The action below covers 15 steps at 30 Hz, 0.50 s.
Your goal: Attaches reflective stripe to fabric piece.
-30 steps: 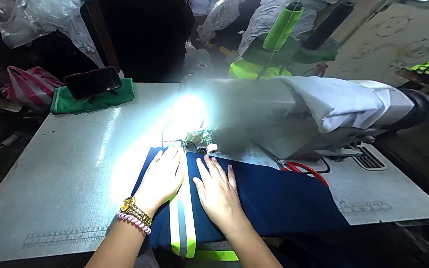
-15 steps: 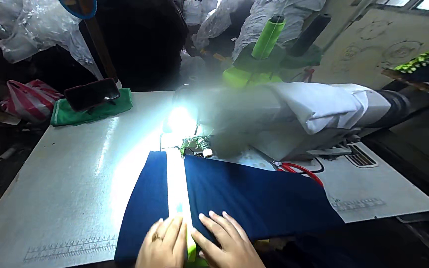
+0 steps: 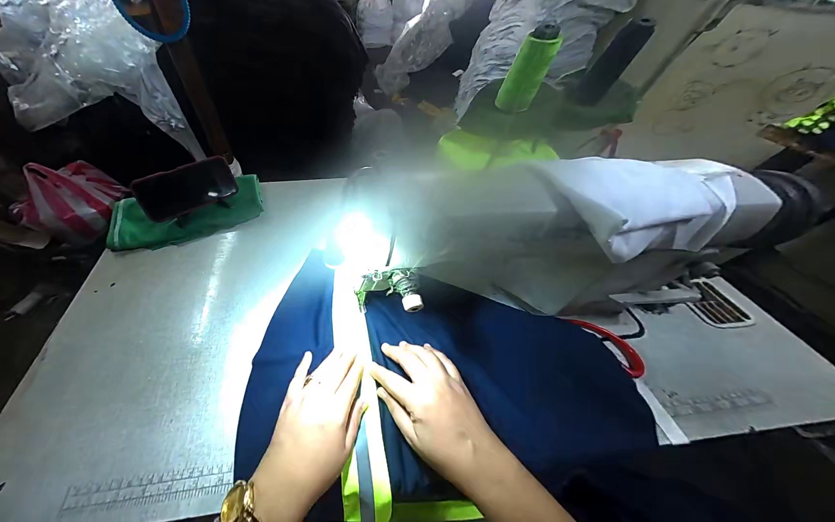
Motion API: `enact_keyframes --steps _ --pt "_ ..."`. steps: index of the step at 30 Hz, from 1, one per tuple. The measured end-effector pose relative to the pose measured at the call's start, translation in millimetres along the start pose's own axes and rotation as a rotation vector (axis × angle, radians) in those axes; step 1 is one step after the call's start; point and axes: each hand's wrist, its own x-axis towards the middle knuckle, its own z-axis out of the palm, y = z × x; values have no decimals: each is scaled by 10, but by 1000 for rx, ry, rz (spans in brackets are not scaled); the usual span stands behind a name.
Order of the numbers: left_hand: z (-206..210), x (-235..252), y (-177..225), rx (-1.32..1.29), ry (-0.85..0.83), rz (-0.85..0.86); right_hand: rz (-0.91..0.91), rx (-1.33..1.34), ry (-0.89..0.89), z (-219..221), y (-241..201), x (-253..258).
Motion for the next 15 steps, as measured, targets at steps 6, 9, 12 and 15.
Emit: enact_keyframes --steps 6,9,12,15 --pt "-341 -334 527 -100 -202 -151 2 15 -66 -128 -140 -293" --pt "-246 -278 442 -129 -237 -172 -5 -17 -1 -25 -57 -181" --pt "-85 -61 228 -83 -112 -106 -7 -21 34 78 76 91" --pt "-44 192 49 -79 -189 -122 11 -20 -17 97 177 373"
